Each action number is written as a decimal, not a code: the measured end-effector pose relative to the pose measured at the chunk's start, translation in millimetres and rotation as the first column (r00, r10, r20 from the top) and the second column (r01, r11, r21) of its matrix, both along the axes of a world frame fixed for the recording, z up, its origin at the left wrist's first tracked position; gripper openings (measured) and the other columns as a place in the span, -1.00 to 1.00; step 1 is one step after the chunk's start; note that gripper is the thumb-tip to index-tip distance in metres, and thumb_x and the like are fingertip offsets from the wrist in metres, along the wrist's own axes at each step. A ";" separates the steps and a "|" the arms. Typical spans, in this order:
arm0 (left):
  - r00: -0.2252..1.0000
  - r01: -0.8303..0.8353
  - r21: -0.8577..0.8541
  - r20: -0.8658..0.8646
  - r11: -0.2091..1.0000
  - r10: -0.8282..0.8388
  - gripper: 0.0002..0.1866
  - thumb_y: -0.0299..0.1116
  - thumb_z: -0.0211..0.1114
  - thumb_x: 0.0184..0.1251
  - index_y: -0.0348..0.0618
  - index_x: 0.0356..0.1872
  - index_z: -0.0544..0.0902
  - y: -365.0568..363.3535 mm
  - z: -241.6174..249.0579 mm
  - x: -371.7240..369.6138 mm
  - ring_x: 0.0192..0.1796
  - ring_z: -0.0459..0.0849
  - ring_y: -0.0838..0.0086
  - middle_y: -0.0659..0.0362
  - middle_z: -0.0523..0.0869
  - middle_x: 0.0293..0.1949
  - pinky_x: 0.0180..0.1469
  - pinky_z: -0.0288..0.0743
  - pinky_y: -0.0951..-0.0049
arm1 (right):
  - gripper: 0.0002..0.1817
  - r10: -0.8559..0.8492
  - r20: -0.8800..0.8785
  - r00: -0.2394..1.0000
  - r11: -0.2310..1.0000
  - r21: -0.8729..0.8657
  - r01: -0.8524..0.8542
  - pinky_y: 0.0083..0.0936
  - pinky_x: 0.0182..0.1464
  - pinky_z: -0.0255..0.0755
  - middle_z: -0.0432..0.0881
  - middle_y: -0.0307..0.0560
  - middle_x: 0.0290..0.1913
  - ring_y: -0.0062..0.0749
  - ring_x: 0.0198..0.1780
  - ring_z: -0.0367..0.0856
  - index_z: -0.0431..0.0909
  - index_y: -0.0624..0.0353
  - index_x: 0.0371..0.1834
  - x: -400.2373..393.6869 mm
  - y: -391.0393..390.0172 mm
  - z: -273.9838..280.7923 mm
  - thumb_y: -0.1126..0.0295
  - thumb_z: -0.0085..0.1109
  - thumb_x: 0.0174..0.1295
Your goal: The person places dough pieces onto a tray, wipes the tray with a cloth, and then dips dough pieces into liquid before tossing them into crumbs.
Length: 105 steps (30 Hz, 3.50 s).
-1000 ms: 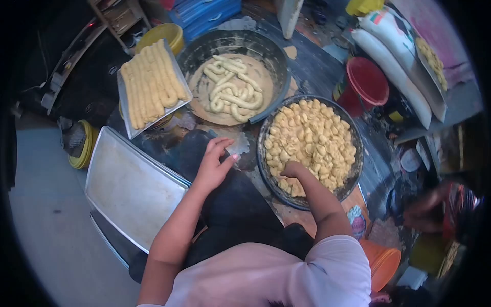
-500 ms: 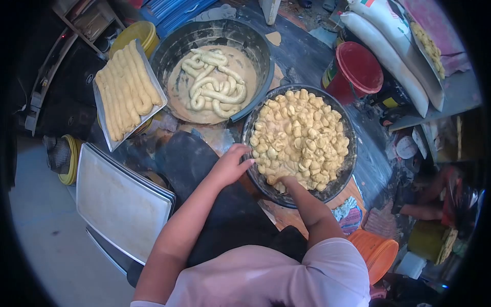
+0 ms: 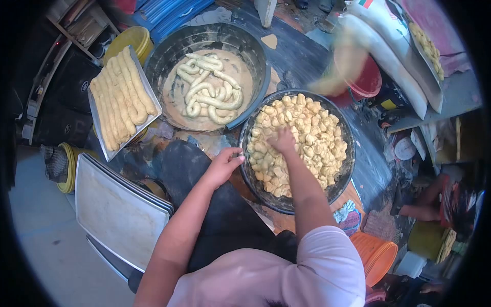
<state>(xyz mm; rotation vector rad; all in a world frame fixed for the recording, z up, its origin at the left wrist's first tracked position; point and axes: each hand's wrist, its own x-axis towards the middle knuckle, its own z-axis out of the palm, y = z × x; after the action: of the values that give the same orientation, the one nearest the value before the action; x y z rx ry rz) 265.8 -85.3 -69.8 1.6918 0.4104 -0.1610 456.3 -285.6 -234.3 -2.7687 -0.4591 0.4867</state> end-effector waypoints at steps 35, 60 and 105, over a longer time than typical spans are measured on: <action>0.963 0.053 0.347 -0.267 0.936 0.044 -0.42 -0.02 0.31 0.22 -0.37 0.04 0.58 3.5 -18.4 13.9 0.04 0.62 0.08 -0.14 0.65 -0.06 0.11 0.47 0.27 | -0.57 0.585 -0.565 0.581 0.654 -0.094 -0.750 -0.15 0.00 0.48 0.61 0.07 -0.03 0.01 0.06 0.55 0.58 0.00 0.00 -97.1 -23.1 43.5 0.15 0.22 0.04; 0.942 0.122 0.244 -0.334 0.962 -0.034 -0.47 -0.03 0.29 0.23 -0.35 -0.02 0.60 -1.6 -33.2 29.9 -0.05 0.64 0.08 -0.12 0.67 -0.15 0.03 0.47 0.23 | -0.42 0.476 0.323 0.818 0.861 -0.360 -0.359 0.04 0.42 0.03 0.25 -0.04 0.42 -0.15 0.48 0.11 0.39 -0.08 0.27 14.5 19.1 -10.8 0.21 0.21 0.12; 0.943 0.052 0.127 -0.332 0.991 -0.007 -0.46 0.00 0.30 0.23 -0.35 -0.04 0.60 3.8 -44.7 39.6 -0.14 0.66 0.15 -0.08 0.70 -0.22 -0.05 0.50 0.28 | -0.48 0.484 0.138 0.864 0.831 -0.383 -0.404 -0.12 0.24 0.23 0.44 0.07 0.08 0.00 0.22 0.33 0.44 0.17 0.04 -13.4 24.2 -23.3 0.22 0.24 -0.01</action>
<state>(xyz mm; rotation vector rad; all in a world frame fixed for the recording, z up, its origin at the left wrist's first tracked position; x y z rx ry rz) 305.5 -81.5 -114.5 1.8082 0.6590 -0.4536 442.9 -261.4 -257.7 -3.0621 -1.2095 0.3705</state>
